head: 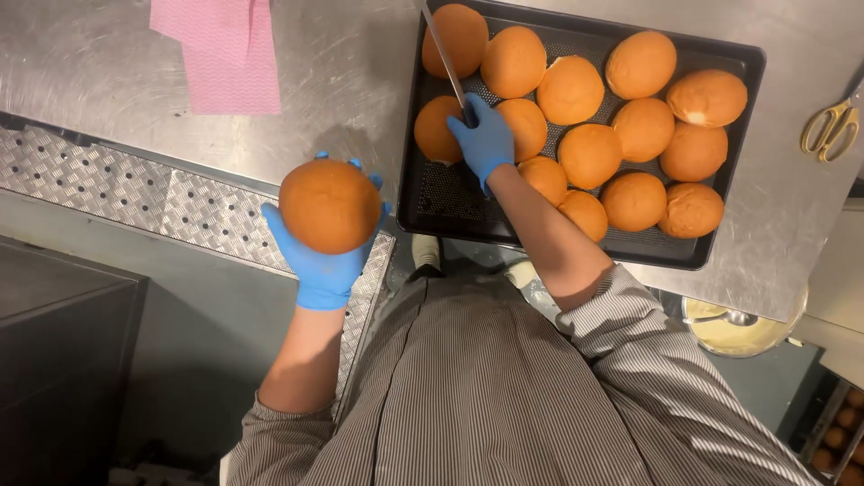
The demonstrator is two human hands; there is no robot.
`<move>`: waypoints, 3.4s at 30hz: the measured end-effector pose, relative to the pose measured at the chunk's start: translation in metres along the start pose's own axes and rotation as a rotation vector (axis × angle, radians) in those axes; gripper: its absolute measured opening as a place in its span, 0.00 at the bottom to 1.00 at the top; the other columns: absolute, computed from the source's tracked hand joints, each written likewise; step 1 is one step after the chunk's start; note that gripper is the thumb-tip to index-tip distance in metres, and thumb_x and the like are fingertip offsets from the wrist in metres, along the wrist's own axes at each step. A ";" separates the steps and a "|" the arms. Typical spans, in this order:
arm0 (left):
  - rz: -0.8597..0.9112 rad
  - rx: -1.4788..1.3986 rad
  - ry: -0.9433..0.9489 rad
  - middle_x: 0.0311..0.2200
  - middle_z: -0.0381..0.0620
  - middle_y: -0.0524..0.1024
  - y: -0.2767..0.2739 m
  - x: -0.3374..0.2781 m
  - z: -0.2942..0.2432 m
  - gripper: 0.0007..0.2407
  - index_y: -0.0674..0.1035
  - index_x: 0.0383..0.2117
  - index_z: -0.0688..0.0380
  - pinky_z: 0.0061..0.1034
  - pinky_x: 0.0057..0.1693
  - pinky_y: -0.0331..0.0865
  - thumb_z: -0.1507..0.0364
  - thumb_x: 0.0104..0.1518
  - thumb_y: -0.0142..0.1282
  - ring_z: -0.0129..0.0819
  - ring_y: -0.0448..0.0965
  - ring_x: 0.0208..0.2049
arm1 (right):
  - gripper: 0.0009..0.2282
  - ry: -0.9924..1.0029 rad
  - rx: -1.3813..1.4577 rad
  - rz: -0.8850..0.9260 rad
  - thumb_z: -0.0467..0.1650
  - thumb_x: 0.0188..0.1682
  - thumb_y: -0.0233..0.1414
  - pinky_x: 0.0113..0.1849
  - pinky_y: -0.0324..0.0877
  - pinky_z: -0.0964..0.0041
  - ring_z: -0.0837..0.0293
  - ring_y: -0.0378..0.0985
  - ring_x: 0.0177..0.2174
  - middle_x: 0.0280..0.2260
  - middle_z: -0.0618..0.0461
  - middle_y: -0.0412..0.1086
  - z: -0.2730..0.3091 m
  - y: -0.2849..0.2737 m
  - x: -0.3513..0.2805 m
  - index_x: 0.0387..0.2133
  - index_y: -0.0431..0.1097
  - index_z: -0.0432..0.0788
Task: Slicing baked bread buns into quarters on a metal workbench in a bakery kitchen.
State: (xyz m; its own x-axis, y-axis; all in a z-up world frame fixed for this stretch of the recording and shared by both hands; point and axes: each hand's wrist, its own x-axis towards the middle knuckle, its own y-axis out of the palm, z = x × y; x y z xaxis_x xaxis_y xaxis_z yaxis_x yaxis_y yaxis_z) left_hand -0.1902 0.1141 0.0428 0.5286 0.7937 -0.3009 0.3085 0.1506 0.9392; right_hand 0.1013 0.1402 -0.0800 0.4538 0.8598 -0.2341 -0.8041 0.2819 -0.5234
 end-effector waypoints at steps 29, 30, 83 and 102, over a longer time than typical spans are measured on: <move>0.333 0.094 -0.524 0.68 0.52 0.61 0.110 0.092 0.125 0.36 0.57 0.72 0.49 0.63 0.72 0.57 0.48 0.60 0.51 0.52 0.63 0.69 | 0.05 0.010 0.152 -0.242 0.27 0.59 0.50 0.25 0.69 0.65 0.60 0.74 0.21 0.24 0.50 0.71 0.089 -0.194 -0.220 0.44 0.67 0.36; 0.388 0.094 -0.557 0.68 0.53 0.61 0.113 0.096 0.133 0.36 0.57 0.73 0.52 0.60 0.72 0.59 0.48 0.61 0.50 0.52 0.65 0.69 | 0.05 -0.081 -0.012 -0.239 0.27 0.57 0.51 0.25 0.70 0.64 0.56 0.77 0.21 0.22 0.48 0.70 0.097 -0.186 -0.234 0.40 0.65 0.35; 0.601 0.242 -0.574 0.70 0.47 0.58 0.123 0.054 0.123 0.41 0.49 0.76 0.51 0.45 0.76 0.54 0.43 0.60 0.45 0.42 0.60 0.71 | 0.05 -0.013 -0.151 0.014 0.29 0.49 0.56 0.21 0.67 0.56 0.46 0.74 0.16 0.16 0.44 0.70 0.110 -0.202 -0.300 0.30 0.70 0.38; 0.566 0.293 -0.526 0.71 0.57 0.57 0.132 0.043 0.143 0.30 0.55 0.72 0.62 0.39 0.76 0.52 0.57 0.68 0.44 0.45 0.60 0.71 | 0.08 -0.188 -0.379 -0.227 0.26 0.50 0.58 0.18 0.62 0.57 0.47 0.71 0.14 0.15 0.45 0.68 0.128 -0.187 -0.304 0.27 0.65 0.35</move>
State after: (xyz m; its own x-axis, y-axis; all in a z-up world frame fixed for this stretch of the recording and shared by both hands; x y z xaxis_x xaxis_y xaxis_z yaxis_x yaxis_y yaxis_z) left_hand -0.0139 0.0838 0.1305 0.9446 0.3131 0.0988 0.0396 -0.4073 0.9124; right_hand 0.0647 -0.1189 0.1938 0.4963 0.8664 0.0544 -0.4803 0.3263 -0.8141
